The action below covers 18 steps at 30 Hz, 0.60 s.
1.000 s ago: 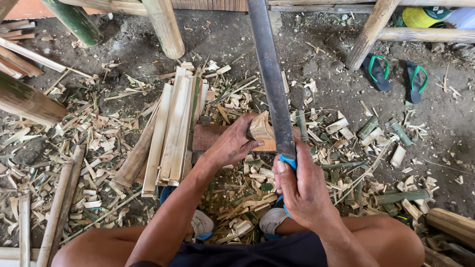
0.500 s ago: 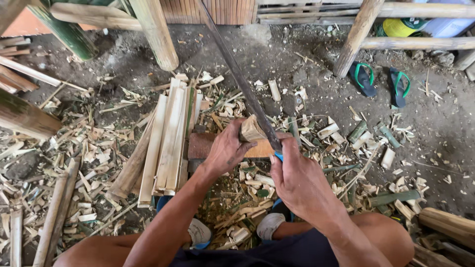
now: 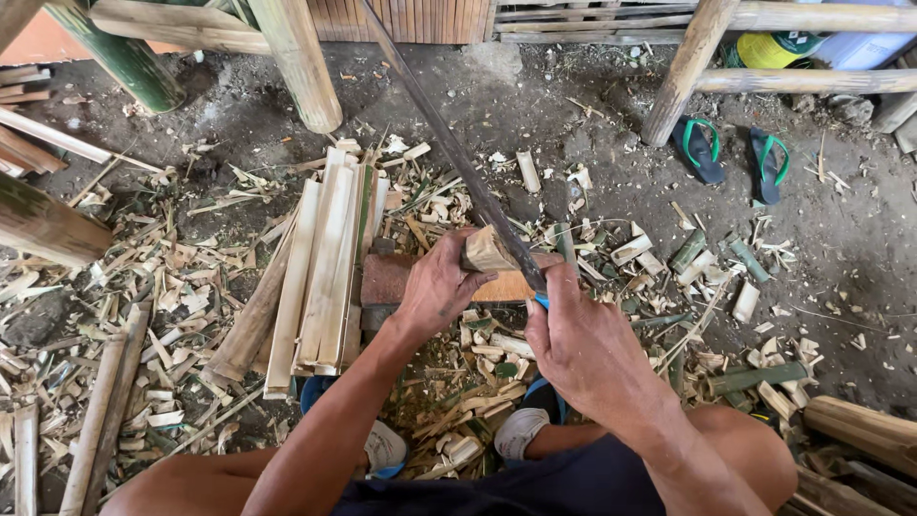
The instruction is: The person sits on the ground and uses a knife to shave and shape a piece of bamboo, repeatedly rotating it and removing thin strips. The person places the shaped pieces aside and continues working on the bamboo.
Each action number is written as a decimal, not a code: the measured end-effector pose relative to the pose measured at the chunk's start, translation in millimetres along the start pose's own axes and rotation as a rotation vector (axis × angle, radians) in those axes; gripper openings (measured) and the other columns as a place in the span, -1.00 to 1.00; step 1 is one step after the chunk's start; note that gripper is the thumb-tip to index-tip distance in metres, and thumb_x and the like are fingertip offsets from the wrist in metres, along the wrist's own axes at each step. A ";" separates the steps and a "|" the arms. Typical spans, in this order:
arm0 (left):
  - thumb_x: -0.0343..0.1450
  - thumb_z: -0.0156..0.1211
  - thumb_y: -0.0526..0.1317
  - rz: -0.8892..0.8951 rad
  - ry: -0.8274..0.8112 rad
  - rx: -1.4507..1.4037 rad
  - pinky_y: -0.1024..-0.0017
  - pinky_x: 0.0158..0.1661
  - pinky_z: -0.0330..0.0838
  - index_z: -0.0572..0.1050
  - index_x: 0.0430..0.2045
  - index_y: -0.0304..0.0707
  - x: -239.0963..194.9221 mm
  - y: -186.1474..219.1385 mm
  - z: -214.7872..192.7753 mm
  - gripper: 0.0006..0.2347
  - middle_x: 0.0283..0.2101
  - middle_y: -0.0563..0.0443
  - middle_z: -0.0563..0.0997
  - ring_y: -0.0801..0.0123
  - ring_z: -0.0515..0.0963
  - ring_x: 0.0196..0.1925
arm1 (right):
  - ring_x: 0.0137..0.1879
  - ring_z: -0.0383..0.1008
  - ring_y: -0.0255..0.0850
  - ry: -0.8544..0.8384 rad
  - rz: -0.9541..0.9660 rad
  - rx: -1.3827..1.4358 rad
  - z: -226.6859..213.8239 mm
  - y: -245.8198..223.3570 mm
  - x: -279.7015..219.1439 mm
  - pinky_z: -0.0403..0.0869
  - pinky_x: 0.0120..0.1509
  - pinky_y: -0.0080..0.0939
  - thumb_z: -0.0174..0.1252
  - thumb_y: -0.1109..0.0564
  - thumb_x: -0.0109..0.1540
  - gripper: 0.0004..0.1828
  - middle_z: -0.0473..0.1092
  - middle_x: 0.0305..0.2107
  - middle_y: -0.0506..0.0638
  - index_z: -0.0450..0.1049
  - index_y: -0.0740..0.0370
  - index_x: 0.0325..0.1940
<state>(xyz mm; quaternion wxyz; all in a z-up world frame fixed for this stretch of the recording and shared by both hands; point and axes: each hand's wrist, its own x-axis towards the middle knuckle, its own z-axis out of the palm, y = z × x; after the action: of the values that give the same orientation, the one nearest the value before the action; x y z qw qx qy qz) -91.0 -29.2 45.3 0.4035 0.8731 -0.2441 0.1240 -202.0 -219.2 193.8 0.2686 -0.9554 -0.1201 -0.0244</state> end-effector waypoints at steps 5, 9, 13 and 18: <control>0.40 0.32 -0.07 0.003 -0.042 0.022 0.08 -0.15 0.59 0.21 0.15 -0.33 4.7 -6.0 -3.7 -0.46 0.04 -0.29 0.52 -0.11 0.64 -0.09 | -0.66 0.45 0.10 0.013 -0.001 0.001 0.6 -1.7 5.9 0.36 -0.58 0.13 0.04 0.15 0.32 -0.60 0.33 -0.79 0.12 0.14 0.26 0.19; 0.41 0.36 -0.09 0.055 0.006 0.022 0.06 -0.15 0.59 0.23 0.13 -0.32 4.7 -8.4 -4.9 -0.48 0.00 -0.27 0.54 -0.11 0.65 -0.09 | -0.68 0.45 0.10 0.089 -0.028 0.049 7.2 -1.4 9.0 0.35 -0.62 0.12 0.05 0.18 0.28 -0.56 0.34 -0.76 0.11 0.14 0.31 0.20; 0.40 0.36 -0.10 0.046 0.000 0.012 0.07 -0.17 0.59 0.23 0.11 -0.31 5.0 -8.2 0.6 -0.49 0.02 -0.26 0.55 -0.10 0.65 -0.09 | -0.69 0.45 0.07 0.063 0.004 0.050 9.0 6.9 3.4 0.34 -0.63 0.11 0.06 0.16 0.29 -0.59 0.33 -0.78 0.10 0.13 0.33 0.16; 0.38 0.38 -0.11 0.086 0.025 0.014 0.02 -0.10 0.55 0.24 0.13 -0.29 3.8 -5.0 -1.7 -0.48 0.00 -0.26 0.56 -0.15 0.63 -0.05 | -0.74 0.43 0.03 -0.017 0.063 0.051 9.4 10.5 5.2 0.33 -0.66 0.09 0.04 0.14 0.30 -0.53 0.31 -0.82 0.09 0.13 0.26 0.26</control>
<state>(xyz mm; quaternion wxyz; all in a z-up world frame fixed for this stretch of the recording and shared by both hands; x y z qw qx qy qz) -85.1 -26.3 44.8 0.3949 0.8629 -0.2754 0.1536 -194.5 -221.9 181.0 0.2925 -0.9517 -0.0930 -0.0046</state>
